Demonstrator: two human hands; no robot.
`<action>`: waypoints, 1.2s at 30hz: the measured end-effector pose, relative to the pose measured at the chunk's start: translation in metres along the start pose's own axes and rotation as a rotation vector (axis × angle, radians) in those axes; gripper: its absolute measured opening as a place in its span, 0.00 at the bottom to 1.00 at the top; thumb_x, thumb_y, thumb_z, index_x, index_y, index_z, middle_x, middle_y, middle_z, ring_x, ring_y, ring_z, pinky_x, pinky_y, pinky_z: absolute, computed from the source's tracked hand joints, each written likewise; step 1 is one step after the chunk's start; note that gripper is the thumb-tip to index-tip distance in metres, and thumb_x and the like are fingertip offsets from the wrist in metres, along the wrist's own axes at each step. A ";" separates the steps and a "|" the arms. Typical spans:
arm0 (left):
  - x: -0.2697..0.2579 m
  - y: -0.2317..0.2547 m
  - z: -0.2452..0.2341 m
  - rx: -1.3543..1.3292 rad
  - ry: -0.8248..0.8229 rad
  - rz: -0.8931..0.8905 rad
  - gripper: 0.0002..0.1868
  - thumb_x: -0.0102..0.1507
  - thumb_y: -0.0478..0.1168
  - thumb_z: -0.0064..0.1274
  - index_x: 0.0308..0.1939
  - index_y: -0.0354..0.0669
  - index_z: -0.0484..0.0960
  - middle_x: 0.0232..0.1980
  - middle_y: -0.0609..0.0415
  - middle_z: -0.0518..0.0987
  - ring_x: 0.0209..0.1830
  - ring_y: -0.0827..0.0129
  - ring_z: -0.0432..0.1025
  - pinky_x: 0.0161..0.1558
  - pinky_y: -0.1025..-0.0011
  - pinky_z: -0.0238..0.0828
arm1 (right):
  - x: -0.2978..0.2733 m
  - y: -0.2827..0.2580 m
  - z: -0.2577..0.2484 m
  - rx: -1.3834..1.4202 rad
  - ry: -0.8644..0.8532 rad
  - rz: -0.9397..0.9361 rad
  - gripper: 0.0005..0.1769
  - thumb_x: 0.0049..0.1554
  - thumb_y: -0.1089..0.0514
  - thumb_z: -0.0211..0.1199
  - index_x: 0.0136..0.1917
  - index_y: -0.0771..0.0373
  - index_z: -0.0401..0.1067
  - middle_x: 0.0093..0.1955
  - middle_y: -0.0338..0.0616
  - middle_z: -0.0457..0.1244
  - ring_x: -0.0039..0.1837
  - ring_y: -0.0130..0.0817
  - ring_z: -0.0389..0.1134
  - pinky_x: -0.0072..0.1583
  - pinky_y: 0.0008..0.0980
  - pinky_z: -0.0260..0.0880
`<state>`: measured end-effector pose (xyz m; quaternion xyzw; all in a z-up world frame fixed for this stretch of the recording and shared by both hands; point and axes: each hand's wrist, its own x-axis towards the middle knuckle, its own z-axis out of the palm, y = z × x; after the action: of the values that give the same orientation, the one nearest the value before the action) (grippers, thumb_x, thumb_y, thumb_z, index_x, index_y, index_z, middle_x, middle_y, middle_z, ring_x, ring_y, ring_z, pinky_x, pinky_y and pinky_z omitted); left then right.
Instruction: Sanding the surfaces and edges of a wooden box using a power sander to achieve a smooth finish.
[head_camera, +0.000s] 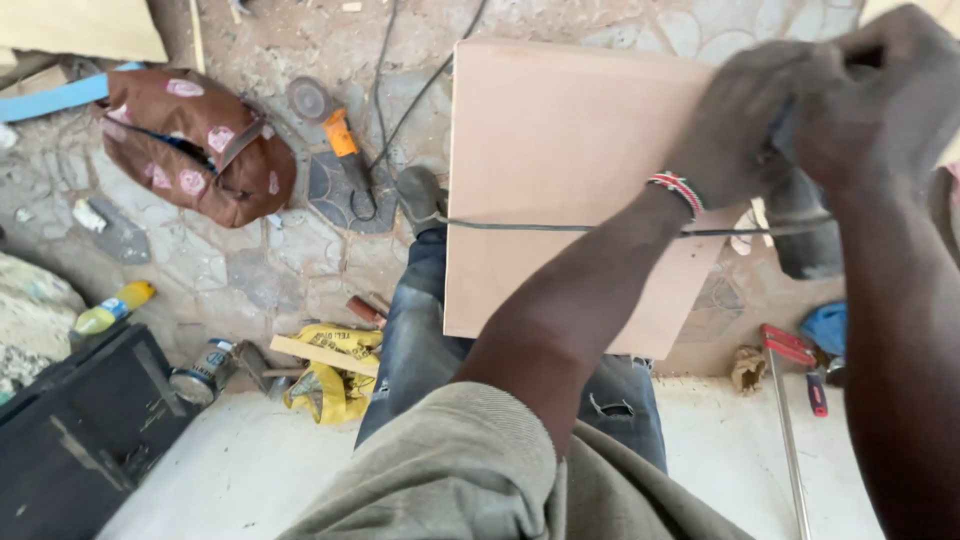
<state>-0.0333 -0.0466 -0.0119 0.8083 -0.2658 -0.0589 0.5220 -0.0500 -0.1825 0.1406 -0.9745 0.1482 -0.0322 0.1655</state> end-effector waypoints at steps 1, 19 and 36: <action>-0.003 0.008 -0.003 0.020 -0.054 0.001 0.54 0.56 0.46 0.87 0.83 0.58 0.75 0.90 0.59 0.75 0.98 0.54 0.69 1.08 0.50 0.64 | -0.008 0.004 0.000 0.176 -0.039 -0.002 0.07 0.86 0.68 0.75 0.63 0.71 0.80 0.55 0.52 0.71 0.47 0.39 0.67 0.50 0.41 0.74; -0.031 -0.112 -0.258 0.006 -0.067 0.010 0.49 0.61 0.47 0.82 0.84 0.55 0.75 0.92 0.46 0.70 0.98 0.42 0.66 0.99 0.49 0.69 | 0.060 -0.309 0.076 0.004 -0.112 0.085 0.24 0.67 0.39 0.75 0.43 0.61 0.91 0.30 0.41 0.73 0.25 0.33 0.62 0.27 0.47 0.67; -0.099 0.023 -0.304 -0.136 -0.359 0.138 0.28 0.67 0.49 0.75 0.68 0.41 0.90 0.72 0.45 0.88 0.83 0.46 0.77 0.86 0.52 0.71 | -0.138 -0.256 -0.008 0.363 -0.535 0.230 0.37 0.62 0.34 0.80 0.80 0.39 0.74 0.75 0.53 0.58 0.72 0.75 0.73 0.69 0.75 0.81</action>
<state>-0.0132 0.2418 0.1260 0.7277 -0.4048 -0.1839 0.5223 -0.1109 0.0869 0.2316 -0.8799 0.2003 0.2176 0.3720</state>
